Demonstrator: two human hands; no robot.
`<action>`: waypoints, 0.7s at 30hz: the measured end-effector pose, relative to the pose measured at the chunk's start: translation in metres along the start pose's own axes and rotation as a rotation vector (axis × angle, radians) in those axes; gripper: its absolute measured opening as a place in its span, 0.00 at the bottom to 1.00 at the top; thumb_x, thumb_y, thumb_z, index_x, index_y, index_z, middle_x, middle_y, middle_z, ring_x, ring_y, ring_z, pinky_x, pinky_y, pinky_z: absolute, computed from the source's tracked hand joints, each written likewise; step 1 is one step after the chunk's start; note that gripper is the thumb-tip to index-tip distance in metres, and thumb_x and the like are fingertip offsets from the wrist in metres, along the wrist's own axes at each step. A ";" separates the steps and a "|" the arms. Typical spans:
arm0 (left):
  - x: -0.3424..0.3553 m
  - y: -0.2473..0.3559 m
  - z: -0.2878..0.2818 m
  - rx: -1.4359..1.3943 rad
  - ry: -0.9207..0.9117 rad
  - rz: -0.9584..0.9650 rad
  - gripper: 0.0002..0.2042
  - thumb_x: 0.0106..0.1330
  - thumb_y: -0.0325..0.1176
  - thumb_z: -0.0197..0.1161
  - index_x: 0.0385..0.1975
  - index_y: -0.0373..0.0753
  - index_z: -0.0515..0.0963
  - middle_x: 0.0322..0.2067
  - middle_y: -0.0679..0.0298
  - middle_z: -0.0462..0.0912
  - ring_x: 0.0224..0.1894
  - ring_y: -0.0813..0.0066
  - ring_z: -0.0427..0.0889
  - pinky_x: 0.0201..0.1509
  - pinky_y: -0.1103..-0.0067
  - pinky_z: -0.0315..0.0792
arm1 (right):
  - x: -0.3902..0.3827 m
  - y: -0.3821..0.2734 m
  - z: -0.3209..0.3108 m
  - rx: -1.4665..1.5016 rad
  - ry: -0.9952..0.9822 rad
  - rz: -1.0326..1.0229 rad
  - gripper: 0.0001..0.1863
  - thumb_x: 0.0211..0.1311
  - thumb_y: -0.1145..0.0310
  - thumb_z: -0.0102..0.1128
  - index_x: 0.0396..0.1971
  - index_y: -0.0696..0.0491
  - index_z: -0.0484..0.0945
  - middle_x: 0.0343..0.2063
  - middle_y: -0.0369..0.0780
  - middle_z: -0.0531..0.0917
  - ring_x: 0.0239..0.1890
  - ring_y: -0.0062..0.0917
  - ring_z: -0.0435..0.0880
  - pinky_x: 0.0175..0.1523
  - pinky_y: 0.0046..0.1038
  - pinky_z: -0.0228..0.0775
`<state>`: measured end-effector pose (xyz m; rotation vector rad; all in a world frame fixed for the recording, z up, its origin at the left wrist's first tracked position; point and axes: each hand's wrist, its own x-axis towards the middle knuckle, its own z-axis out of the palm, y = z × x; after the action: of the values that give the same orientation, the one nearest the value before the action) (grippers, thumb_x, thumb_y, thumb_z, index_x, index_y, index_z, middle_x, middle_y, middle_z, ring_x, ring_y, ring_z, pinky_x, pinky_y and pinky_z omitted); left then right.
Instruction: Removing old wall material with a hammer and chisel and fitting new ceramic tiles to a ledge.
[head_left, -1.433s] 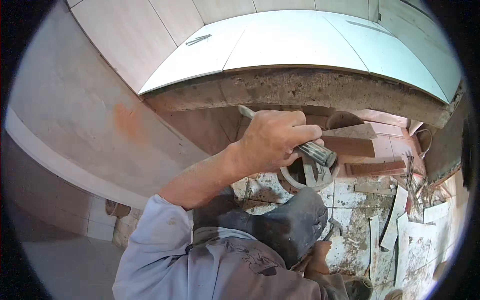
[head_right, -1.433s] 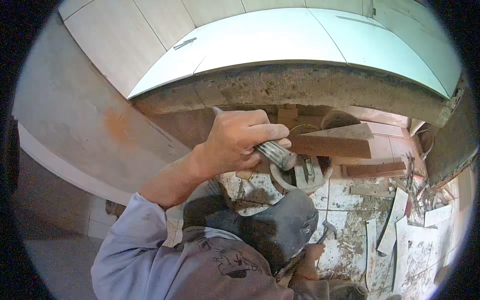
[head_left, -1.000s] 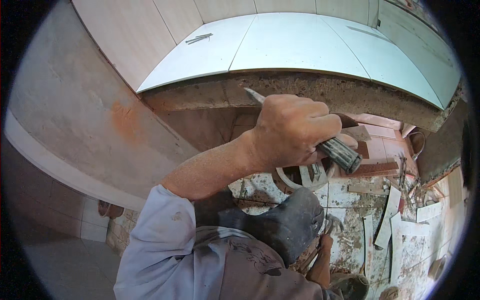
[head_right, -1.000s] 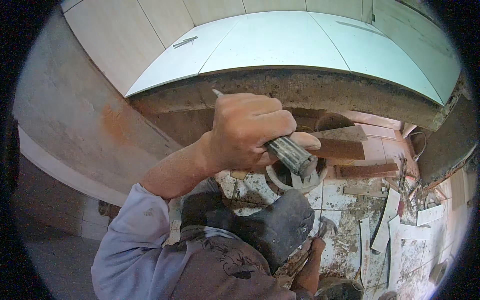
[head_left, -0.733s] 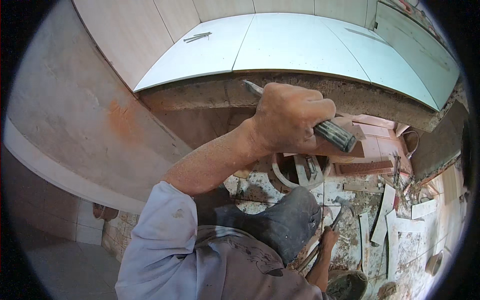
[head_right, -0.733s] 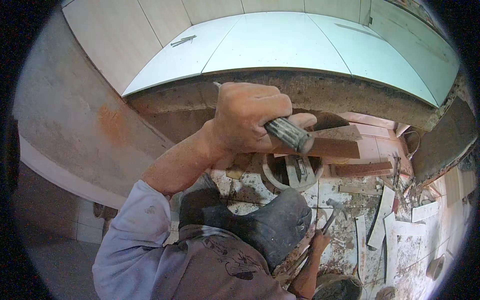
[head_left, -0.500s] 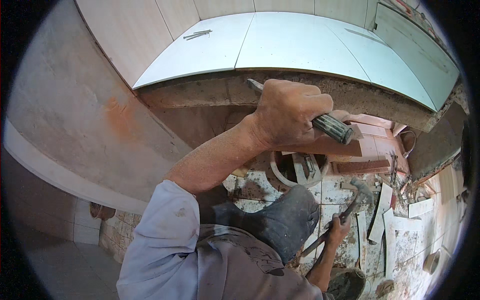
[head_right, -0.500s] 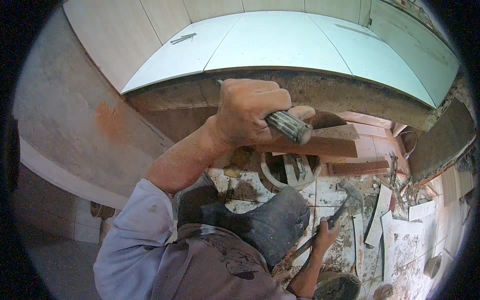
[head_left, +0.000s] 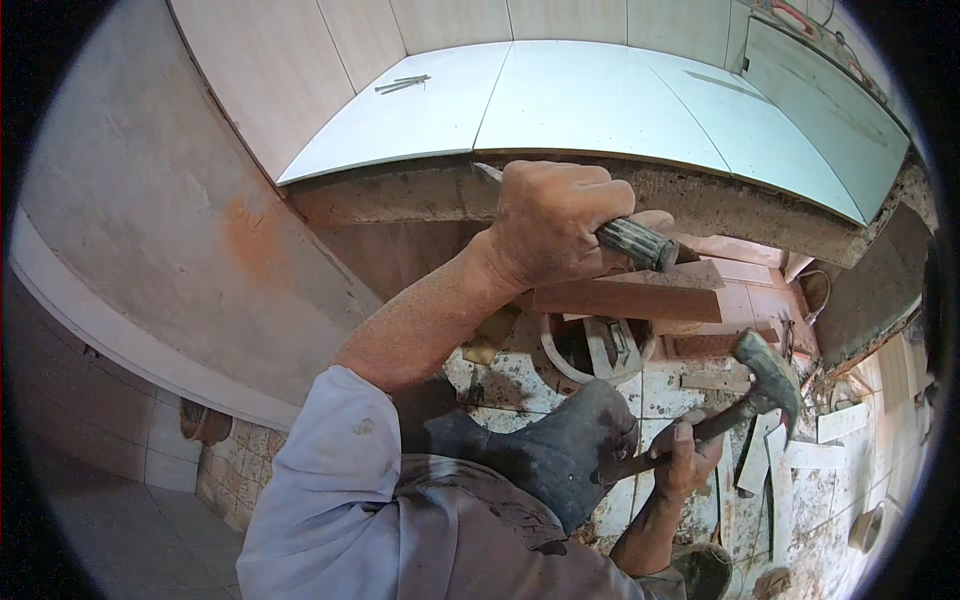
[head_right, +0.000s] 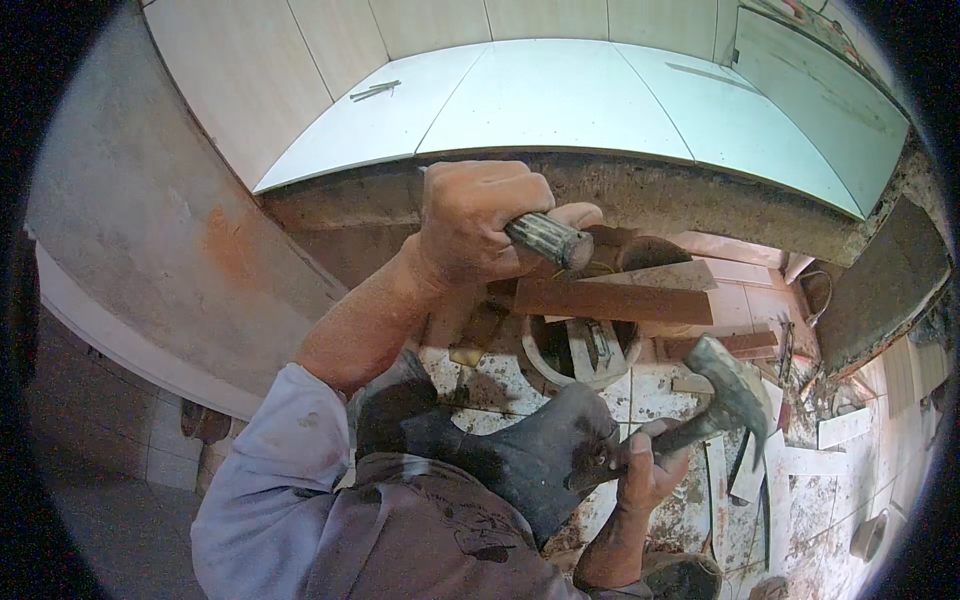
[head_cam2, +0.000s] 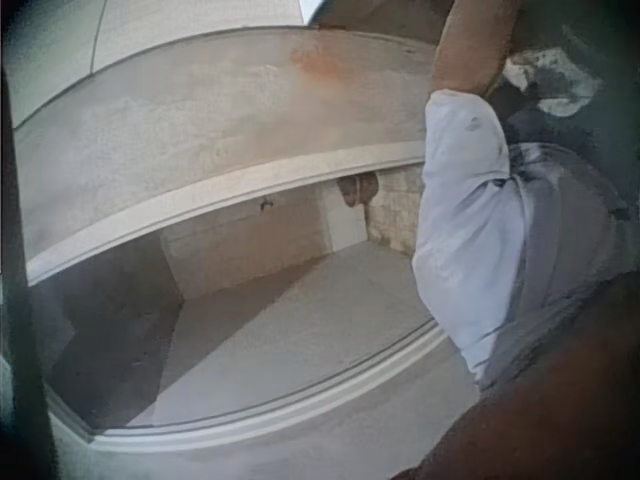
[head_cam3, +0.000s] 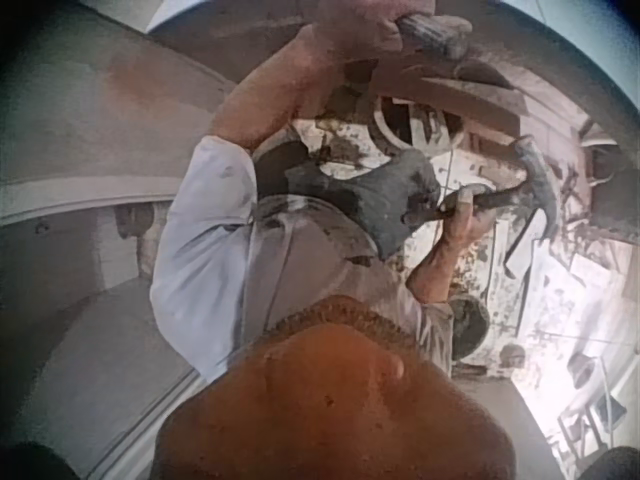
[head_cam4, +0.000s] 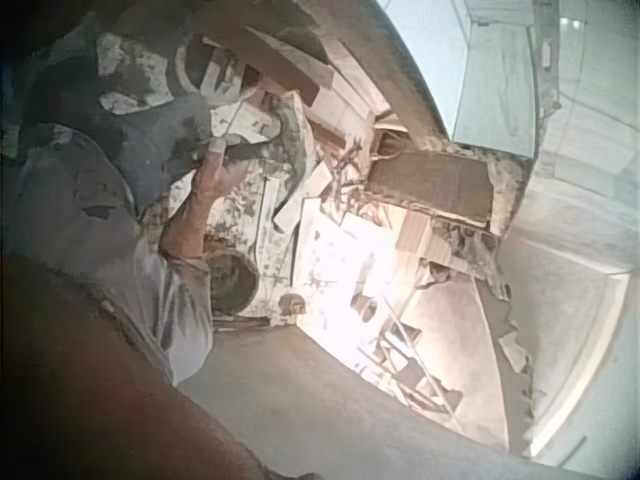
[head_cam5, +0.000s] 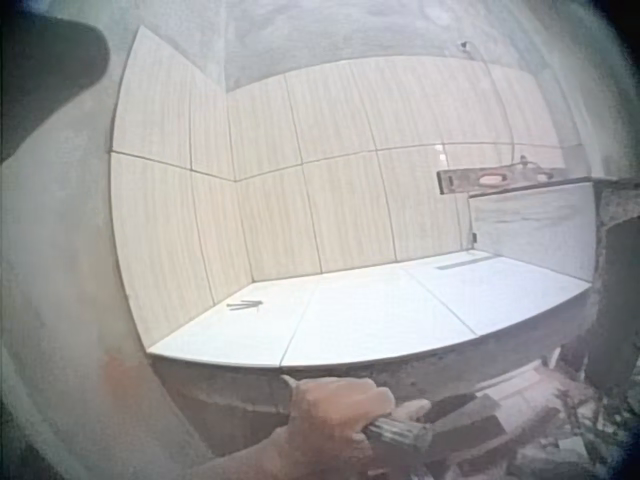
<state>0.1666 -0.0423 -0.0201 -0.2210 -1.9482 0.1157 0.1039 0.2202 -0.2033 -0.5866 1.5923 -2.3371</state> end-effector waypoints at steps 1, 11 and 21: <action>0.000 0.001 -0.001 -0.021 -0.001 -0.005 0.22 0.57 0.48 0.65 0.08 0.45 0.67 0.07 0.68 0.64 0.08 0.78 0.65 0.12 0.79 0.58 | 0.001 -0.004 0.004 0.073 -0.010 -0.082 0.16 0.55 0.65 0.60 0.35 0.59 0.67 0.16 0.36 0.70 0.13 0.18 0.67 0.19 0.21 0.61; 0.008 0.007 0.003 -0.122 0.056 -0.035 0.19 0.51 0.41 0.72 0.08 0.43 0.70 0.08 0.67 0.68 0.09 0.78 0.66 0.11 0.80 0.57 | 0.004 -0.026 0.014 0.050 -0.055 -0.134 0.16 0.52 0.64 0.62 0.35 0.58 0.71 0.19 0.37 0.74 0.19 0.22 0.72 0.26 0.24 0.65; 0.003 0.007 0.006 -0.063 0.064 -0.056 0.21 0.54 0.48 0.67 0.09 0.44 0.67 0.07 0.67 0.63 0.08 0.74 0.65 0.11 0.77 0.57 | 0.011 -0.056 0.028 0.363 -0.077 -0.423 0.16 0.60 0.64 0.60 0.36 0.59 0.66 0.14 0.37 0.68 0.12 0.21 0.70 0.17 0.23 0.68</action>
<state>0.1605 -0.0348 -0.0209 -0.2098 -1.8938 0.0102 0.1076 0.2130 -0.1403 -0.9846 1.0448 -2.7706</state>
